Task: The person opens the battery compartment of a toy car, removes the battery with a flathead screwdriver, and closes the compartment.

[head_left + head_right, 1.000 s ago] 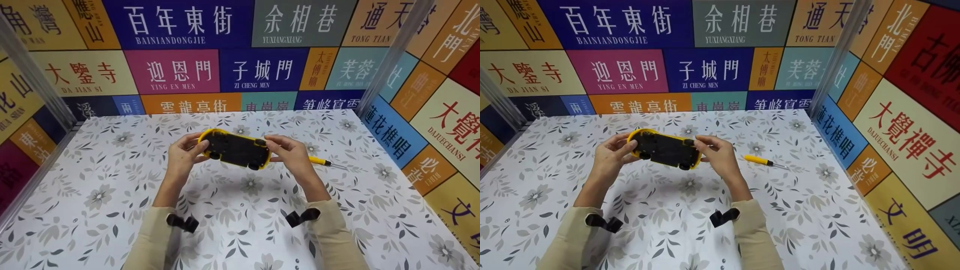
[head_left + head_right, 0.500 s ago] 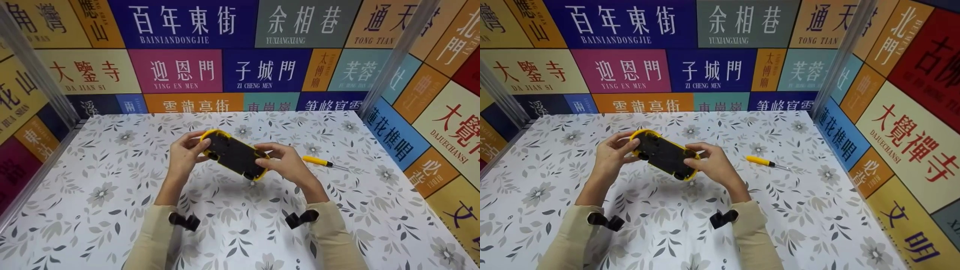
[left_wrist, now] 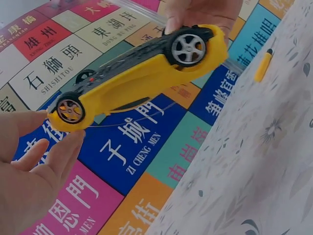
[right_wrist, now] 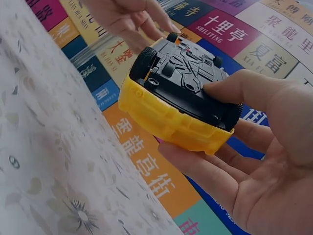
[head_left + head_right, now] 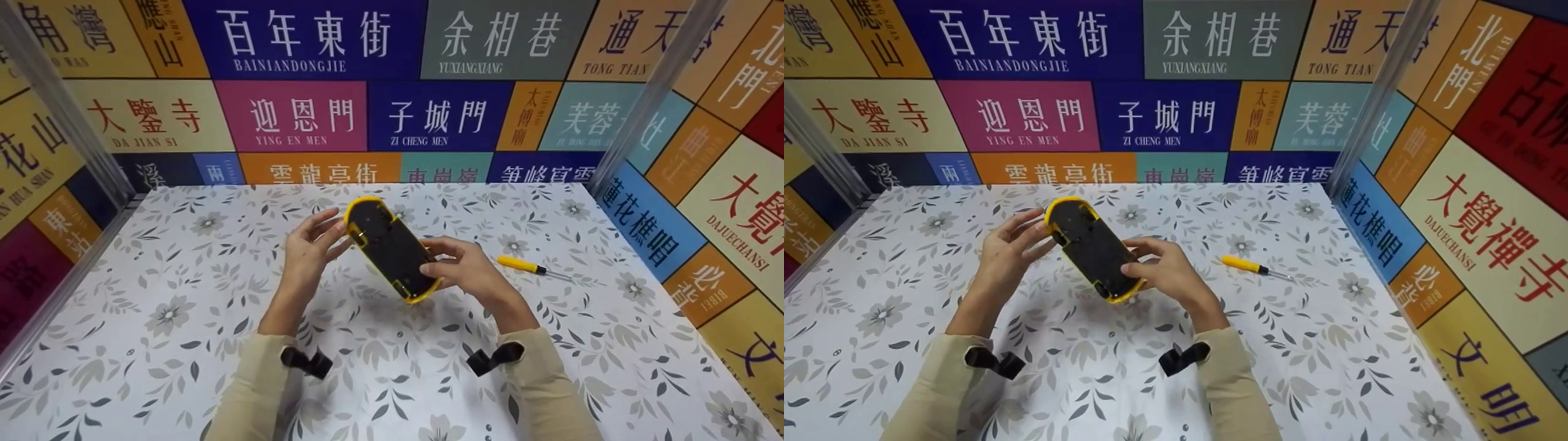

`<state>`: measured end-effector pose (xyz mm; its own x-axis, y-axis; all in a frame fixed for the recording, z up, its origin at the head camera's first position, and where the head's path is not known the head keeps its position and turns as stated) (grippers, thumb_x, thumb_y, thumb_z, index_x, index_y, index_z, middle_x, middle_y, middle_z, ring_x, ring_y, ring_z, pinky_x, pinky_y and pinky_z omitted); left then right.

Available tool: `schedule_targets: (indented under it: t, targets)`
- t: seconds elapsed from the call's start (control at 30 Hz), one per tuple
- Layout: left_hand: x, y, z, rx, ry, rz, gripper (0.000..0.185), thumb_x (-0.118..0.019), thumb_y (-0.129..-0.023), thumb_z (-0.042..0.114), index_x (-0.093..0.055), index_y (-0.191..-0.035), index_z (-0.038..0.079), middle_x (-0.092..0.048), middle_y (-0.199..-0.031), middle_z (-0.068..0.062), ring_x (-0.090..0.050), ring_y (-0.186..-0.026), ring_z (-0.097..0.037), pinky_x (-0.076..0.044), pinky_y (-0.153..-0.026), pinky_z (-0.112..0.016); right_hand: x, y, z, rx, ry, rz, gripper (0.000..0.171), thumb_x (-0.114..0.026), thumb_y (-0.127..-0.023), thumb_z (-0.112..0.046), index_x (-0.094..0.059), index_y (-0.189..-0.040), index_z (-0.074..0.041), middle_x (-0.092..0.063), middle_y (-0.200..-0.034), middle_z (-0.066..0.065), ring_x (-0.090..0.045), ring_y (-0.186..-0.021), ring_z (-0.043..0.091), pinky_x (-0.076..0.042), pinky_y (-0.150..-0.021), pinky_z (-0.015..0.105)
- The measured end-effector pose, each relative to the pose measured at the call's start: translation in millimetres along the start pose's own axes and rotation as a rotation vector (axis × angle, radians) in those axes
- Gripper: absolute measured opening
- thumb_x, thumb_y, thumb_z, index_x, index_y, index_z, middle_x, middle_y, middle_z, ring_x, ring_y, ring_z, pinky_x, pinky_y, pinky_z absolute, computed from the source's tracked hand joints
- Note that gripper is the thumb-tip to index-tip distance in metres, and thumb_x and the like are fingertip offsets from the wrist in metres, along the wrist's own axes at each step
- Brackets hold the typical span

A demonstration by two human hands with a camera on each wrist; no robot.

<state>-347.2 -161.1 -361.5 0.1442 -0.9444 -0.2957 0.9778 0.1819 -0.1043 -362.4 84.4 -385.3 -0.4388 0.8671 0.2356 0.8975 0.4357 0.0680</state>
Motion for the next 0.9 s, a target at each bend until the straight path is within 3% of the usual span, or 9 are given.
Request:
schedule_targets:
  t: [0.2, 0.37, 0.5, 0.7, 0.9]
  targets:
    - [-13.0, 3.0, -5.5, 0.011, -0.006, -0.088, 0.042, -0.056, -0.102, 0.01, -0.051, -0.143, 0.001, -0.057, -0.136, -0.019, -0.063, -0.122, -0.026, -0.058, -0.096, -0.035, 4.7, -0.4, -0.7, 0.006, -0.07, 0.041, 0.054, -0.072, -0.09, -0.017, -0.057, -0.141, -0.012, -0.061, -0.132, 0.017, -0.068, -0.11, 0.025, -0.063, -0.08, 0.039]
    - [-29.3, 9.4, -13.5, 0.054, 0.009, -0.173, 0.049, -0.042, -0.108, 0.019, -0.034, -0.155, 0.008, -0.049, -0.148, -0.02, -0.052, -0.136, -0.035, -0.056, -0.101, -0.044, 5.5, -0.2, -1.2, 0.003, -0.136, 0.07, 0.055, -0.072, -0.091, -0.015, -0.054, -0.143, -0.012, -0.058, -0.133, 0.017, -0.068, -0.11, 0.025, -0.063, -0.082, 0.041]
    - [-40.7, 13.9, -20.3, 0.083, -0.026, -0.228, 0.052, -0.043, -0.108, 0.022, -0.03, -0.158, 0.011, -0.044, -0.154, -0.019, -0.049, -0.138, -0.038, -0.055, -0.101, -0.047, 2.2, 0.3, -4.5, 0.012, -0.166, 0.075, 0.055, -0.071, -0.093, -0.018, -0.052, -0.144, -0.013, -0.057, -0.133, 0.016, -0.067, -0.11, 0.025, -0.063, -0.084, 0.043]
    - [-45.8, 14.9, -28.1, 0.104, -0.081, -0.25, 0.055, -0.05, -0.106, 0.025, -0.032, -0.157, 0.017, -0.046, -0.152, -0.015, -0.054, -0.134, -0.035, -0.057, -0.099, -0.046, -1.8, -0.4, -9.0, 0.05, -0.157, 0.086, 0.054, -0.069, -0.095, -0.019, -0.051, -0.146, -0.013, -0.058, -0.13, 0.015, -0.067, -0.11, 0.023, -0.063, -0.083, 0.043]
    - [-50.9, 18.5, -35.0, 0.122, -0.076, -0.314, 0.069, -0.055, -0.102, 0.02, -0.019, -0.161, 0.023, -0.042, -0.156, -0.015, -0.055, -0.133, -0.037, -0.056, -0.099, -0.05, -4.9, -0.6, -7.1, 0.04, -0.15, 0.108, 0.053, -0.069, -0.095, -0.018, -0.051, -0.145, -0.012, -0.059, -0.128, 0.017, -0.068, -0.109, 0.024, -0.063, -0.084, 0.043]
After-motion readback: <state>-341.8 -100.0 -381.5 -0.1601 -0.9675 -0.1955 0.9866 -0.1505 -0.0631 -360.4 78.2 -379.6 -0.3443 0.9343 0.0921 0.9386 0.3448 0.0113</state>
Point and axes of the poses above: each hand's wrist, its own y-axis away from the middle knuckle, its own x-axis out of the back of the hand, z = x × y, the point moved 10 cm from there along -y, towards the middle knuckle
